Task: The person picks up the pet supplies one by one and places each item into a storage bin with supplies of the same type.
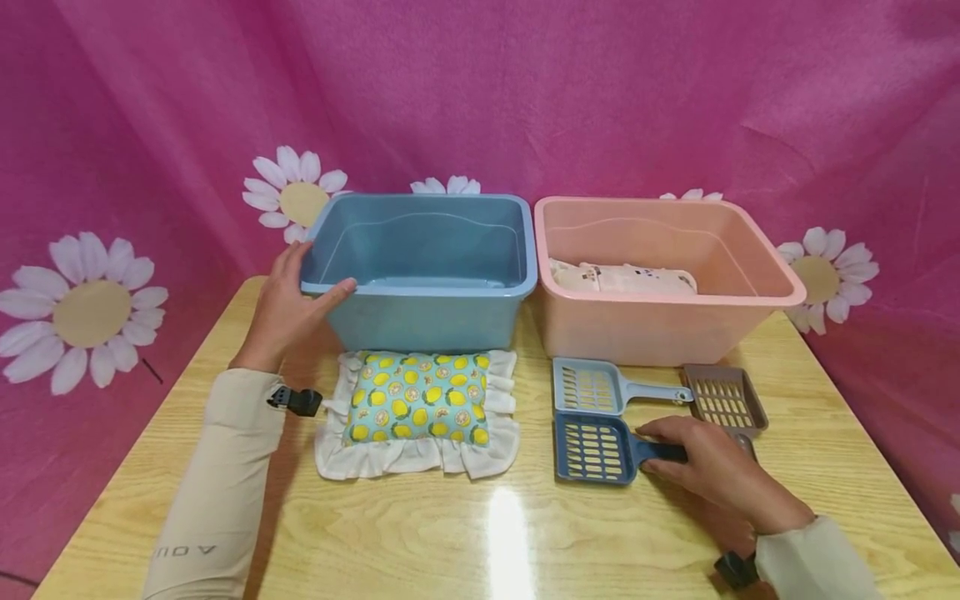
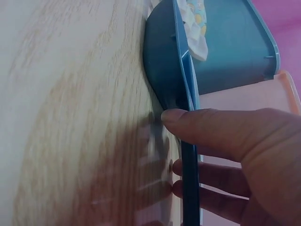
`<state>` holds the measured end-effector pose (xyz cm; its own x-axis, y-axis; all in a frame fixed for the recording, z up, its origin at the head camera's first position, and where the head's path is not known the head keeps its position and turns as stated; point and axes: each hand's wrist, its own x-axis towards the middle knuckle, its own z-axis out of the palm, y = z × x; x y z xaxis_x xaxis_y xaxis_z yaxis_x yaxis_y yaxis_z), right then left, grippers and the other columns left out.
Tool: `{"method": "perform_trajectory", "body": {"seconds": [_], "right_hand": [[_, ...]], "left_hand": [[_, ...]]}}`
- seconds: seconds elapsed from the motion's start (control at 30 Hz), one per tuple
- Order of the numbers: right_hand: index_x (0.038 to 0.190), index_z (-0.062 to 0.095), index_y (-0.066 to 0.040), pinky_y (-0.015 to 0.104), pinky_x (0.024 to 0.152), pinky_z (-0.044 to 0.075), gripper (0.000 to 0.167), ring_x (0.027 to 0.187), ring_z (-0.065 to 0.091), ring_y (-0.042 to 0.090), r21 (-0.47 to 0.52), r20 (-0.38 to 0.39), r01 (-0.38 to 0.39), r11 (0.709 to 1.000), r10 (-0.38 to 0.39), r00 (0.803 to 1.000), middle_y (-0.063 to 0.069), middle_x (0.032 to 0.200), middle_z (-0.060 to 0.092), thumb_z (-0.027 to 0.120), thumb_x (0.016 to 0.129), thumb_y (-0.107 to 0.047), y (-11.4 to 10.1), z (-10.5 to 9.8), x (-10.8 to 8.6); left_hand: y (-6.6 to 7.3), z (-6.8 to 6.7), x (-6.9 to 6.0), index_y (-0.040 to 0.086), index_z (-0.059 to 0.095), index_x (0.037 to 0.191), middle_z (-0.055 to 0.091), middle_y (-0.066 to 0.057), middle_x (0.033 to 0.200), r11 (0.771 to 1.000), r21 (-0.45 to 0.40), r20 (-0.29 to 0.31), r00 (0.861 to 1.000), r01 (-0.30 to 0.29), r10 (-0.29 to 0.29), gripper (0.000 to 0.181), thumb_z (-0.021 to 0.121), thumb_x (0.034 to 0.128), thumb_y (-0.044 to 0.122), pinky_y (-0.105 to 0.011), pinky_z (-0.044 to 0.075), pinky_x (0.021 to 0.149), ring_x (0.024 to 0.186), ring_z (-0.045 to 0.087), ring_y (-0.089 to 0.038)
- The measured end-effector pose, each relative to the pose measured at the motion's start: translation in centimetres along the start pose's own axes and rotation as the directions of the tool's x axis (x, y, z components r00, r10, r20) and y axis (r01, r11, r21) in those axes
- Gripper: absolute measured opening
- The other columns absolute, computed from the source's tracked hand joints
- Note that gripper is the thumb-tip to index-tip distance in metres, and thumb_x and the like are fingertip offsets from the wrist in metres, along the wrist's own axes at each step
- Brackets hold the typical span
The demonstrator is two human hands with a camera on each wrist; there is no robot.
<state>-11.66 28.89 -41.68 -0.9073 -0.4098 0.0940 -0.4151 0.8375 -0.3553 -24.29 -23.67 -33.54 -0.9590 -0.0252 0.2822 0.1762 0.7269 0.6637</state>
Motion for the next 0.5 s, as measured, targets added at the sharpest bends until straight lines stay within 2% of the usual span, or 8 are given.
{"method": "perform_trajectory", "body": {"seconds": [0.3,0.5], "right_hand": [[0.109,0.072,-0.016,0.045,0.082,0.052,0.033,0.098,0.064,0.021,0.0,-0.016,0.043,0.999,-0.043,0.999,-0.001,0.106,0.069,0.081,0.078,-0.018,-0.02,0.08,-0.09],[0.112,0.072,-0.016,0.045,0.082,0.053,0.034,0.099,0.063,0.021,0.017,-0.006,0.02,1.0,-0.02,1.0,-0.002,0.107,0.069,0.08,0.079,-0.018,0.22,0.07,-0.13]], "left_hand": [[-0.17,-0.01,-0.02,0.013,0.018,0.155,0.014,-0.01,0.16,0.999,-0.026,0.007,1.0,0.028,-0.028,0.096,0.065,0.0839,0.056,-0.069,0.031,0.101,0.138,0.026,-0.04],[-0.48,0.27,0.0,0.015,0.015,0.156,0.011,-0.008,0.161,0.999,-0.031,0.006,1.0,0.027,-0.027,0.097,0.064,0.084,0.058,-0.069,0.03,0.101,0.141,0.022,-0.039]]}}
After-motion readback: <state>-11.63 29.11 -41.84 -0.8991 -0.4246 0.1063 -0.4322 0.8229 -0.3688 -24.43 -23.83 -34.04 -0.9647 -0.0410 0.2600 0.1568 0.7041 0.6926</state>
